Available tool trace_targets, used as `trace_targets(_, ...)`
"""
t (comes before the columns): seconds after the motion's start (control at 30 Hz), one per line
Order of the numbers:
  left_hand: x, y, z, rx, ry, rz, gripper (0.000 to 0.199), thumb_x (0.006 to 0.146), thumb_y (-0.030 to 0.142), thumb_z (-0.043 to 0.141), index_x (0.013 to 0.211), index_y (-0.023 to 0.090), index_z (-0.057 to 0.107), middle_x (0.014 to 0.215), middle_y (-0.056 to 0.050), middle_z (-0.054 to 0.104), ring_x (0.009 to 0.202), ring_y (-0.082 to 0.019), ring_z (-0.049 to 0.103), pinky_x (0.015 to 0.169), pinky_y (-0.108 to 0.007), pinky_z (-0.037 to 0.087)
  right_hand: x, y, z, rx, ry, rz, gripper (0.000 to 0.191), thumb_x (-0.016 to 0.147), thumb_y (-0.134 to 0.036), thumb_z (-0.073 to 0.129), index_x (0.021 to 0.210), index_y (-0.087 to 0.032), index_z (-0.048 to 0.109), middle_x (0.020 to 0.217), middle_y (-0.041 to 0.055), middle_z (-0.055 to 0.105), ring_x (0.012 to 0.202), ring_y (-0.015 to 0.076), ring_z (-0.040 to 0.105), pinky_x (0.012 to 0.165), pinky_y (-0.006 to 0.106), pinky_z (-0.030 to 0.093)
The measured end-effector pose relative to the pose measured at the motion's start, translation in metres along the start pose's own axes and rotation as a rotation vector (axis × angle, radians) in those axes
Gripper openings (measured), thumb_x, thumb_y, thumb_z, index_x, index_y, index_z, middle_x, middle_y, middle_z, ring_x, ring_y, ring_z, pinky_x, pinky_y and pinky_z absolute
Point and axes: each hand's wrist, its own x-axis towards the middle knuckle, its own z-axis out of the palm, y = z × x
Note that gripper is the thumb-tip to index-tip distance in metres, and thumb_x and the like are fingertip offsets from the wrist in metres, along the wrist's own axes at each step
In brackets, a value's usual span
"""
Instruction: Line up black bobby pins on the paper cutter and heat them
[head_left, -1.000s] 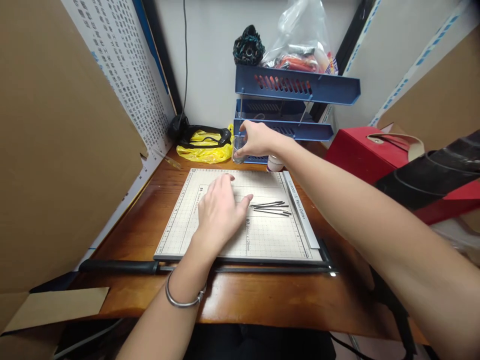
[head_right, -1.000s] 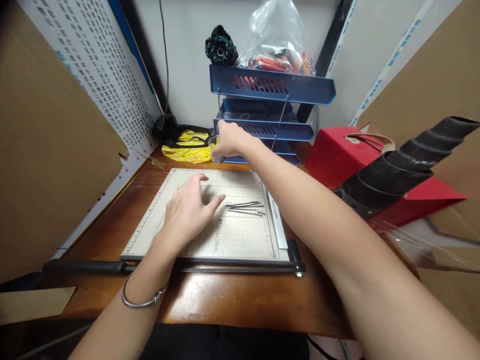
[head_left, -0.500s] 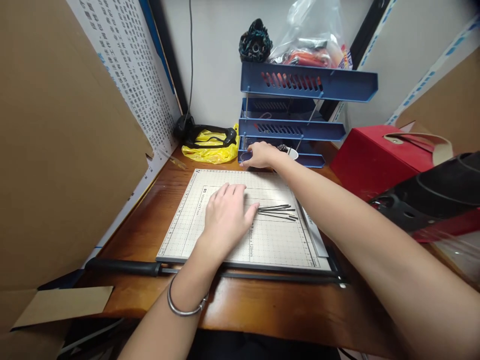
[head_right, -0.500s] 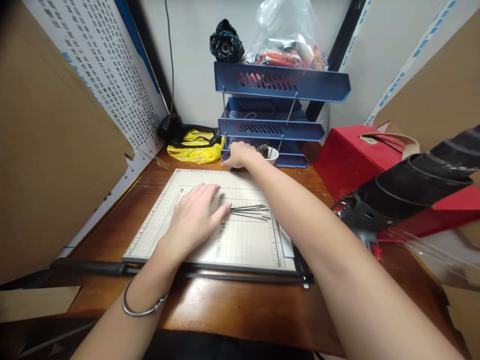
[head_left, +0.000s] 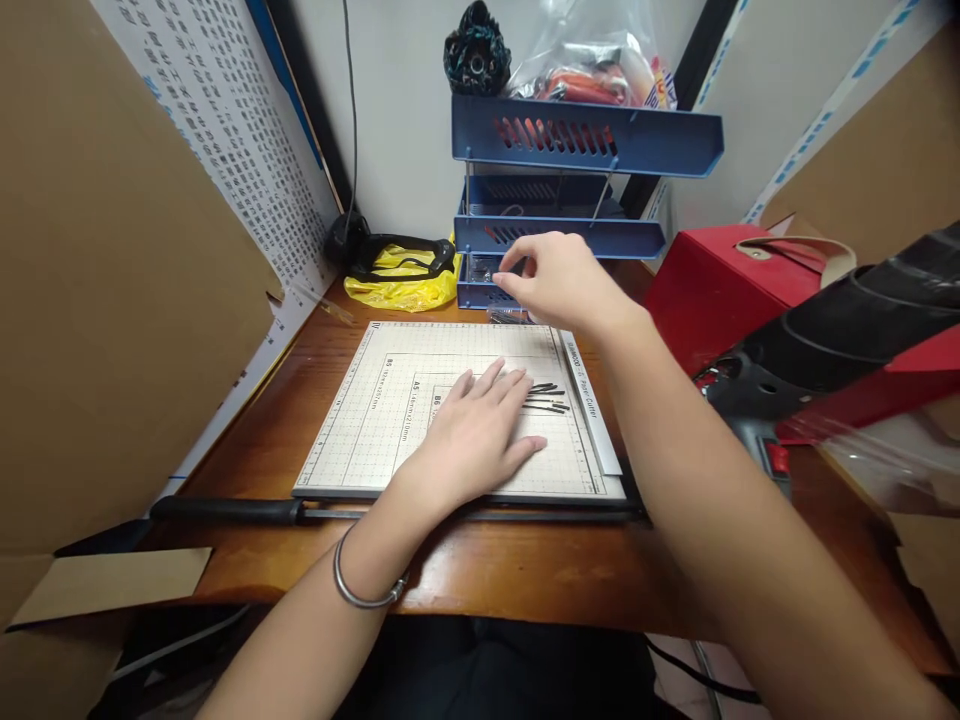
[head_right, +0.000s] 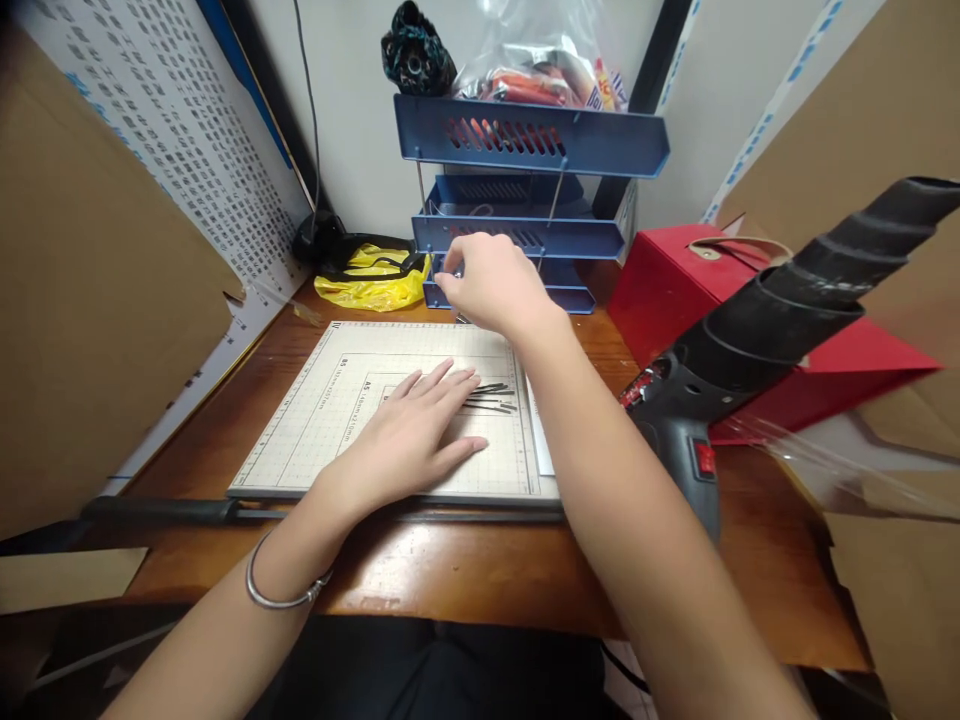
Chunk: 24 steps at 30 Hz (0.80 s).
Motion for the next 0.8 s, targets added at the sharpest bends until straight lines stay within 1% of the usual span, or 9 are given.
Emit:
trace_targets(0.07,-0.001,0.003,0.002,0.024,-0.027,0.029,0.07,0.105,0.053,0.05,0.16,0.014,0.036,0.171,-0.011,0.033,0.162,-0.032,0.021,0.13,-0.057,0.024,-0.022,0.003,-0.014,0.07,-0.053,0.011,0.017,0.089,-0.03,0.068,0.091,-0.019,0.081,0.082,0.0073,0.071,0.085,0.0249,0.065,0.083,0.041,0.052)
trace_targets(0.13,-0.001,0.004,0.003,0.028,-0.039,0.045,0.073,0.105,0.058,0.046,0.161,0.013,0.034,0.171,-0.011,0.031,0.162,-0.032,0.02,0.13,-0.056,0.024,-0.042,0.008,-0.019,0.115,-0.105,0.039,0.012,0.086,-0.027,0.07,0.086,-0.02,0.081,0.072,0.0043,0.067,0.077,0.0219,0.064,0.082,0.039,0.051)
trace_targets(0.23,-0.001,0.005,0.004,0.016,-0.044,0.055,0.076,0.105,0.06,0.044,0.162,0.012,0.032,0.171,-0.011,0.031,0.161,-0.033,0.021,0.129,-0.056,0.025,-0.062,0.019,-0.014,0.132,-0.161,0.128,0.013,0.086,-0.024,0.068,0.086,-0.02,0.081,0.07,0.0033,0.067,0.075,0.021,0.064,0.083,0.038,0.05)
trace_targets(0.33,-0.001,0.004,0.005,0.004,-0.038,0.05,0.074,0.105,0.057,0.047,0.162,0.012,0.033,0.17,-0.012,0.034,0.161,-0.033,0.023,0.129,-0.055,0.026,-0.065,0.028,-0.004,0.085,-0.213,0.234,0.018,0.087,-0.023,0.066,0.095,-0.021,0.082,0.076,0.0049,0.071,0.081,0.0238,0.067,0.083,0.038,0.051)
trace_targets(0.4,0.0,0.004,0.005,-0.01,-0.032,0.043,0.072,0.105,0.056,0.048,0.161,0.012,0.036,0.17,-0.013,0.035,0.161,-0.033,0.024,0.128,-0.054,0.026,-0.056,0.031,-0.001,0.048,-0.201,0.29,0.02,0.088,-0.022,0.066,0.1,-0.023,0.082,0.083,0.006,0.074,0.085,0.0258,0.068,0.084,0.038,0.052)
trace_targets(0.5,0.0,0.003,0.005,-0.034,-0.02,0.032,0.07,0.105,0.055,0.049,0.159,0.014,0.038,0.169,-0.012,0.036,0.16,-0.033,0.025,0.128,-0.055,0.027,-0.032,0.031,0.0,-0.01,-0.152,0.325,0.022,0.09,-0.026,0.067,0.107,-0.026,0.081,0.096,0.0085,0.077,0.094,0.0287,0.07,0.088,0.04,0.053)
trace_targets(0.6,0.0,0.003,0.003,-0.047,-0.012,0.026,0.069,0.104,0.054,0.051,0.159,0.014,0.038,0.169,-0.012,0.037,0.16,-0.033,0.027,0.128,-0.056,0.028,-0.001,0.029,0.006,-0.141,-0.216,0.289,0.025,0.088,-0.028,0.069,0.11,-0.026,0.08,0.111,0.0113,0.077,0.106,0.0328,0.07,0.095,0.044,0.053)
trace_targets(0.7,0.0,0.003,0.0,-0.057,-0.016,0.024,0.069,0.104,0.053,0.051,0.16,0.013,0.038,0.169,-0.011,0.036,0.16,-0.032,0.026,0.129,-0.055,0.027,0.024,0.03,0.02,-0.244,-0.354,0.307,0.029,0.09,-0.033,0.067,0.112,-0.018,0.079,0.116,0.0182,0.075,0.112,0.0366,0.07,0.094,0.046,0.055)
trace_targets(0.8,-0.002,0.002,-0.002,-0.07,-0.019,0.026,0.069,0.104,0.053,0.05,0.16,0.013,0.038,0.169,-0.012,0.036,0.16,-0.032,0.025,0.129,-0.056,0.026,0.035,0.034,0.038,-0.279,-0.386,0.35,0.047,0.089,-0.041,0.07,0.121,-0.007,0.074,0.121,0.0264,0.073,0.115,0.039,0.069,0.094,0.045,0.055)
